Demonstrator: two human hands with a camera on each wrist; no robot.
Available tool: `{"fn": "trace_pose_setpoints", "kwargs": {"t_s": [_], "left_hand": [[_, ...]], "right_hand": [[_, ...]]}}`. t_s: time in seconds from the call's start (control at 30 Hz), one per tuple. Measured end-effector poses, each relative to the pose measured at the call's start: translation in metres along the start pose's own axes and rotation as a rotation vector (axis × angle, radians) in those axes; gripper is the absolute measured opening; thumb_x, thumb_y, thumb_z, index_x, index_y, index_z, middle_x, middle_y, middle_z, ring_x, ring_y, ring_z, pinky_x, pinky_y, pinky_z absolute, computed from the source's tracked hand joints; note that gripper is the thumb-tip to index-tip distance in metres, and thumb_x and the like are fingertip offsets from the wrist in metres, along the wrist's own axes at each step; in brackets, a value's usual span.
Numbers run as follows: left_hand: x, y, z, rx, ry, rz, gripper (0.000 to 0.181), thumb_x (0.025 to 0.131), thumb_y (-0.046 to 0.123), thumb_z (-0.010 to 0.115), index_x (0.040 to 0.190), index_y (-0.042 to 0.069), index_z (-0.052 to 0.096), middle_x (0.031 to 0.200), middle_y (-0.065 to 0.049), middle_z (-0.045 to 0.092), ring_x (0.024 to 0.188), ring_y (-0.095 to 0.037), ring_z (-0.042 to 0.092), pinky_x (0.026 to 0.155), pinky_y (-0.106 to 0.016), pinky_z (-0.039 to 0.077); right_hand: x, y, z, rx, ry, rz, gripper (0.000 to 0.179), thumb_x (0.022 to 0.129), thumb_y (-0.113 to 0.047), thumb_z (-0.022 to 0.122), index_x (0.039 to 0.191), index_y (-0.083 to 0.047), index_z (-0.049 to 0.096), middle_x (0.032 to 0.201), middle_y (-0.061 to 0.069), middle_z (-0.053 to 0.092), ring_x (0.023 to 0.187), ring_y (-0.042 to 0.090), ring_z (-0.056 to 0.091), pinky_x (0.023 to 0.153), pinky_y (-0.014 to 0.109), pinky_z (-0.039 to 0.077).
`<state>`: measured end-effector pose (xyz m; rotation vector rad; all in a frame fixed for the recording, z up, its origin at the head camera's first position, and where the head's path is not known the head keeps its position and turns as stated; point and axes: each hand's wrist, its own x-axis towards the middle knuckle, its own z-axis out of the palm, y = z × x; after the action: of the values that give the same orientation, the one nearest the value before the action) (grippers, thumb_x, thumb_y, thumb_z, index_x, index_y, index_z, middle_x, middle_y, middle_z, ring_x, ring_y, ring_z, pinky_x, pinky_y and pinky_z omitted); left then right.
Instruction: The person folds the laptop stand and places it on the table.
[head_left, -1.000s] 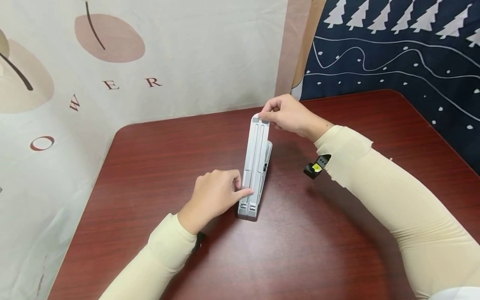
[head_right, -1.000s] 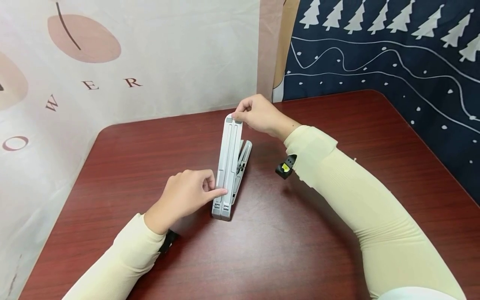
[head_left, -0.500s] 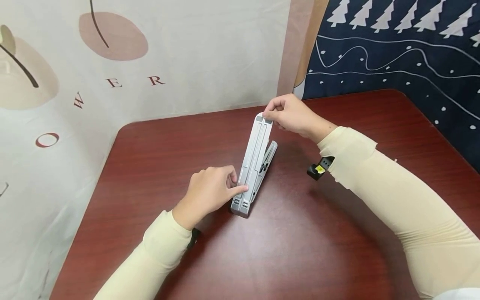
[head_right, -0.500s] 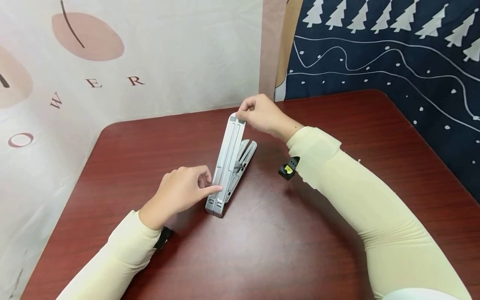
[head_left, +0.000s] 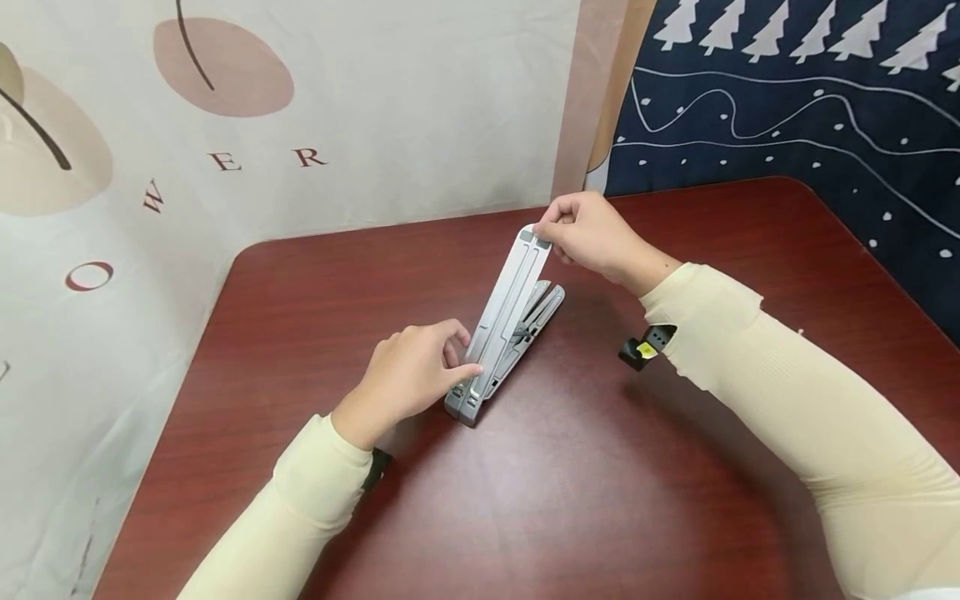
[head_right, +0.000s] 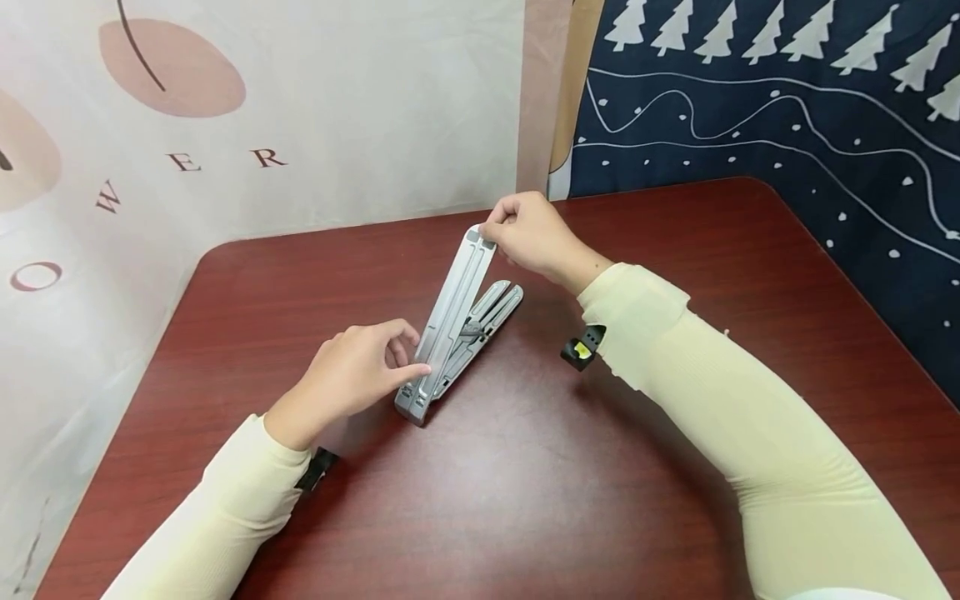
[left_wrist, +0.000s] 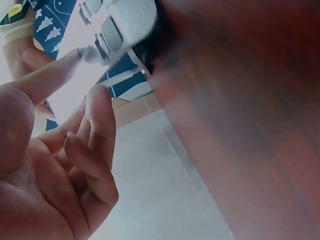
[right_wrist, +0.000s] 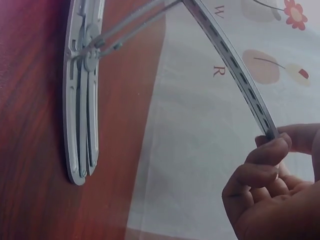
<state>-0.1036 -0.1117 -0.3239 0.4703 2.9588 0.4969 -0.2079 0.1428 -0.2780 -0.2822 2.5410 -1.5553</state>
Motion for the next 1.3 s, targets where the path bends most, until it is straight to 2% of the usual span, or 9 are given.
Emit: {"fn": "trace_pose_setpoints", "kwargs": {"t_s": [0.13, 0.33, 0.5, 0.7, 1.0, 1.3], "left_hand": [[-0.003, 0.004, 0.005, 0.007, 0.02, 0.002, 0.045, 0.084, 0.056, 0.073, 0.113, 0.023, 0.064, 0.084, 0.015, 0.066, 0.071, -0.009, 0.062, 0.063, -0.035, 0.049], [-0.005, 0.013, 0.012, 0.134, 0.073, 0.009, 0.065, 0.075, 0.066, 0.076, 0.121, 0.022, 0.06, 0.087, 0.01, 0.064, 0.062, -0.018, 0.059, 0.055, -0.037, 0.045], [-0.006, 0.017, 0.011, 0.185, 0.071, 0.009, 0.06, 0.076, 0.059, 0.079, 0.122, 0.022, 0.062, 0.091, 0.007, 0.064, 0.058, -0.021, 0.058, 0.052, -0.036, 0.042], [-0.005, 0.017, 0.008, 0.192, 0.06, 0.045, 0.054, 0.077, 0.052, 0.081, 0.118, 0.023, 0.063, 0.088, 0.007, 0.063, 0.064, -0.023, 0.062, 0.052, -0.039, 0.045], [-0.003, 0.007, 0.002, 0.185, 0.059, 0.084, 0.057, 0.077, 0.048, 0.083, 0.124, 0.023, 0.064, 0.091, 0.007, 0.063, 0.069, -0.023, 0.064, 0.057, -0.041, 0.05], [0.007, -0.002, -0.007, 0.165, 0.03, 0.083, 0.056, 0.076, 0.048, 0.085, 0.124, 0.028, 0.065, 0.09, 0.01, 0.063, 0.072, -0.018, 0.062, 0.057, -0.037, 0.046]], "right_hand": [[-0.004, 0.0, 0.001, -0.005, 0.014, -0.005, 0.016, 0.098, -0.016, 0.06, 0.09, -0.003, 0.065, 0.058, -0.001, 0.052, 0.057, 0.014, 0.048, 0.054, 0.027, 0.039], [-0.008, 0.001, -0.001, -0.021, 0.042, 0.005, 0.017, 0.098, -0.017, 0.061, 0.091, -0.003, 0.066, 0.06, -0.001, 0.056, 0.059, 0.015, 0.05, 0.055, 0.027, 0.04], [-0.009, 0.003, -0.001, 0.003, 0.038, 0.0, 0.016, 0.098, -0.014, 0.06, 0.089, -0.002, 0.064, 0.059, 0.0, 0.056, 0.056, 0.016, 0.051, 0.055, 0.027, 0.041], [-0.019, 0.009, -0.005, 0.038, 0.02, 0.035, 0.015, 0.098, -0.014, 0.06, 0.092, -0.001, 0.064, 0.058, 0.001, 0.056, 0.054, 0.013, 0.052, 0.055, 0.025, 0.045], [-0.026, 0.012, -0.006, 0.109, 0.01, 0.069, 0.014, 0.098, -0.015, 0.062, 0.093, -0.002, 0.063, 0.062, 0.002, 0.06, 0.054, 0.013, 0.054, 0.053, 0.023, 0.047], [-0.027, 0.013, -0.009, 0.075, 0.017, 0.06, 0.015, 0.098, -0.02, 0.064, 0.093, -0.006, 0.064, 0.065, 0.001, 0.058, 0.058, 0.015, 0.053, 0.054, 0.024, 0.046]]}}
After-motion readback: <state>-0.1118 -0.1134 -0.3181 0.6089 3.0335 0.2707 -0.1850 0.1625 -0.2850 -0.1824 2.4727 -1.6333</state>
